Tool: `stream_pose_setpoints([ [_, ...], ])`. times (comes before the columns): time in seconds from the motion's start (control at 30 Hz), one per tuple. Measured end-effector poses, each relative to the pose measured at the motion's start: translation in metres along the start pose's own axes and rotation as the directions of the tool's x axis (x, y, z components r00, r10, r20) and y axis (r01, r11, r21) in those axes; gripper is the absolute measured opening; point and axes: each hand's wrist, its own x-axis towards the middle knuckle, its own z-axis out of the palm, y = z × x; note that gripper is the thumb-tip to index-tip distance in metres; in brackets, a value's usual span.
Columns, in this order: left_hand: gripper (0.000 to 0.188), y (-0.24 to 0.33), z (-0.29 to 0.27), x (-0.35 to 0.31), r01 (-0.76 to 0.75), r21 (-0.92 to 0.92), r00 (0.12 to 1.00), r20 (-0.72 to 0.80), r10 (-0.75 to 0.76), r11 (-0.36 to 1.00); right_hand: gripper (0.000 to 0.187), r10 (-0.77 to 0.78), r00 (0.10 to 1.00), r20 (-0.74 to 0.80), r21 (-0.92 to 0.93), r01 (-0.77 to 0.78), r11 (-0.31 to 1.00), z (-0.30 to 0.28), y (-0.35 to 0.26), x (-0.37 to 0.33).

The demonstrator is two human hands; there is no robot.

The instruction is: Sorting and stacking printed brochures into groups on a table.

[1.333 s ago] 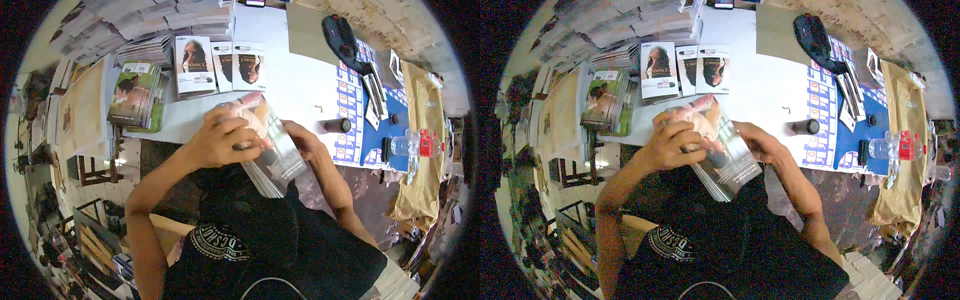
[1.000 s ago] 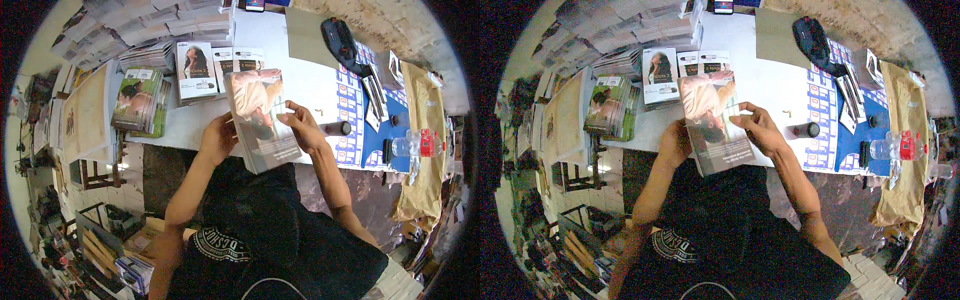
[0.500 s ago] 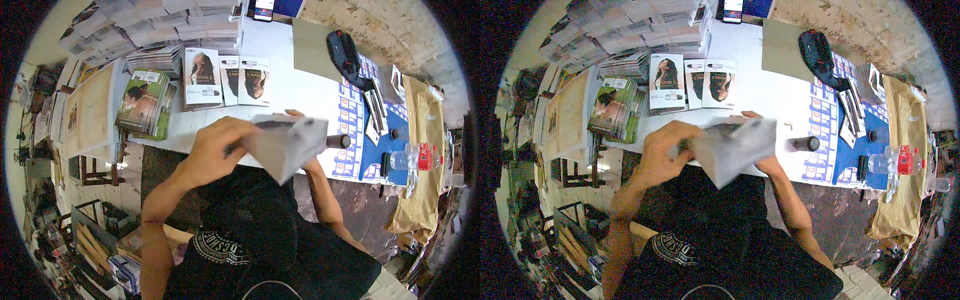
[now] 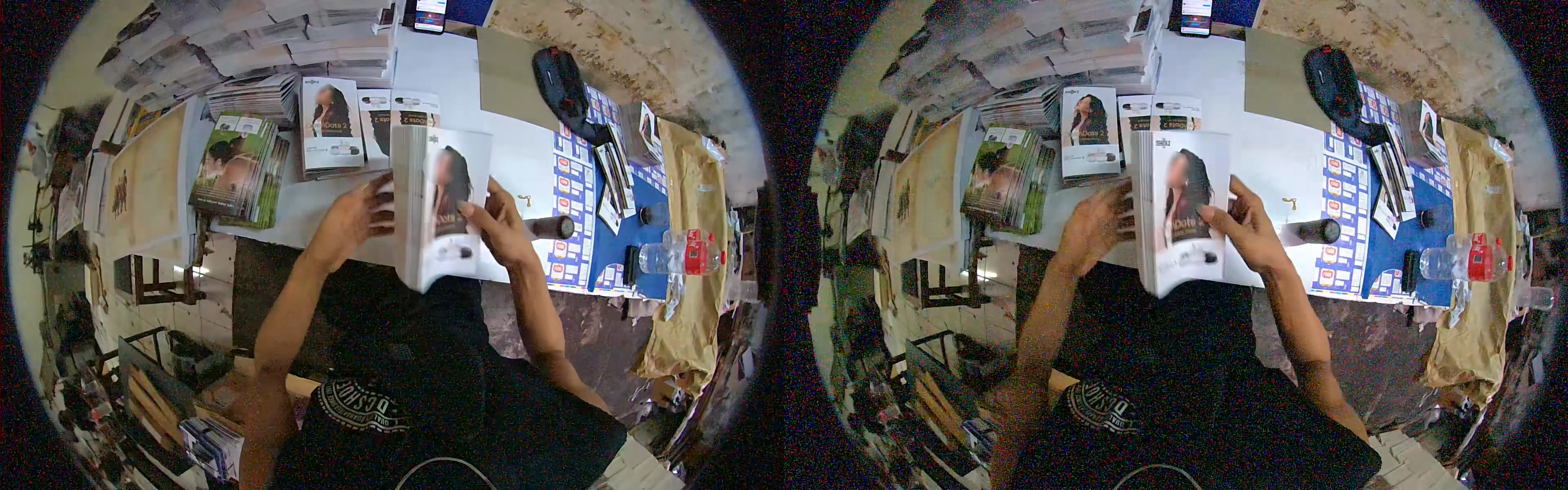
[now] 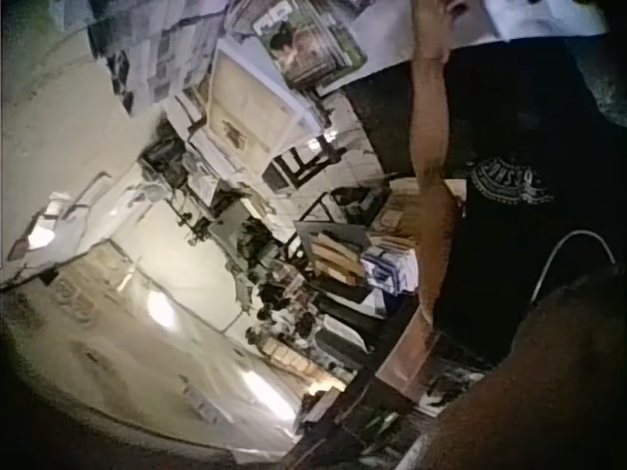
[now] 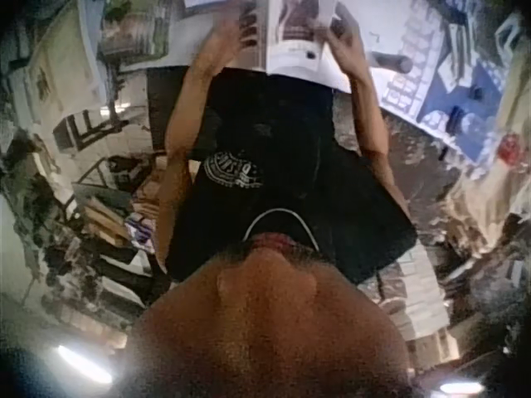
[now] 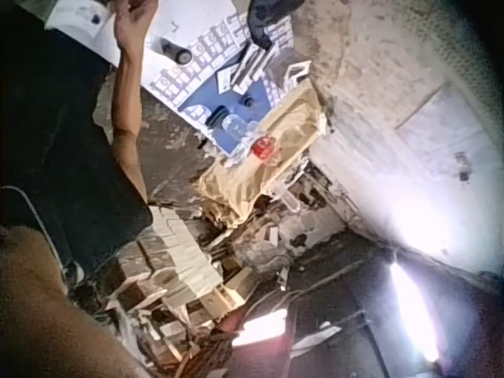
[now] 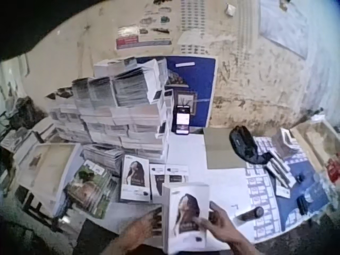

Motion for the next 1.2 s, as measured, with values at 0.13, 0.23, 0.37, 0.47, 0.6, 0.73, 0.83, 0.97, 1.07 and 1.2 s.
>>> stream_pose_setpoints([
  [0.13,0.072,-0.042,0.013,0.014,-0.473,0.708,0.816,0.127,0.564,0.524,0.049,-0.282,0.959,0.008,-0.226,0.277,0.934,-0.002,0.025,0.013],
  [0.23,0.073,-0.070,-0.005,0.017,-0.420,0.830,0.790,0.135,0.598,0.368,0.051,-0.162,0.985,0.053,-0.341,0.171,0.924,-0.011,0.057,0.003],
  [0.37,0.084,-0.114,-0.026,0.014,-0.361,0.700,0.858,-0.010,0.513,0.616,0.069,0.020,1.000,0.014,-0.314,-0.015,0.949,-0.008,0.086,-0.015],
  [0.47,0.087,-0.137,-0.039,0.021,-0.335,0.696,0.893,0.019,0.450,0.635,0.038,-0.110,0.980,-0.166,-0.283,0.059,0.957,0.004,0.122,-0.028],
  [0.6,0.084,-0.120,-0.032,0.022,-0.424,0.716,0.859,0.125,0.496,0.555,0.037,-0.154,0.982,-0.109,-0.340,0.108,0.934,0.022,0.079,-0.031],
  [0.73,0.081,-0.112,-0.024,0.019,-0.381,0.607,0.908,0.104,0.405,0.698,0.048,-0.110,0.993,-0.037,-0.434,0.083,0.897,0.010,0.083,-0.031],
  [0.83,0.080,-0.130,-0.047,0.024,-0.335,0.785,0.889,0.081,0.450,0.521,0.067,-0.016,1.000,-0.013,-0.449,0.008,0.893,0.011,0.092,-0.038],
  [0.97,0.076,-0.140,-0.051,0.030,-0.348,0.935,0.787,0.254,0.563,0.064,0.072,-0.182,0.983,-0.017,-0.555,0.142,0.820,-0.001,0.127,-0.034],
  [1.07,0.071,-0.125,-0.066,0.028,-0.350,0.899,0.809,0.148,0.569,0.264,0.066,-0.225,0.974,-0.036,-0.521,0.174,0.836,0.011,0.073,-0.023],
  [1.2,0.053,-0.089,-0.040,0.046,-0.379,0.905,0.715,0.154,0.682,0.193,0.041,-0.262,0.959,-0.107,-0.551,0.162,0.819,-0.027,0.102,-0.009],
])
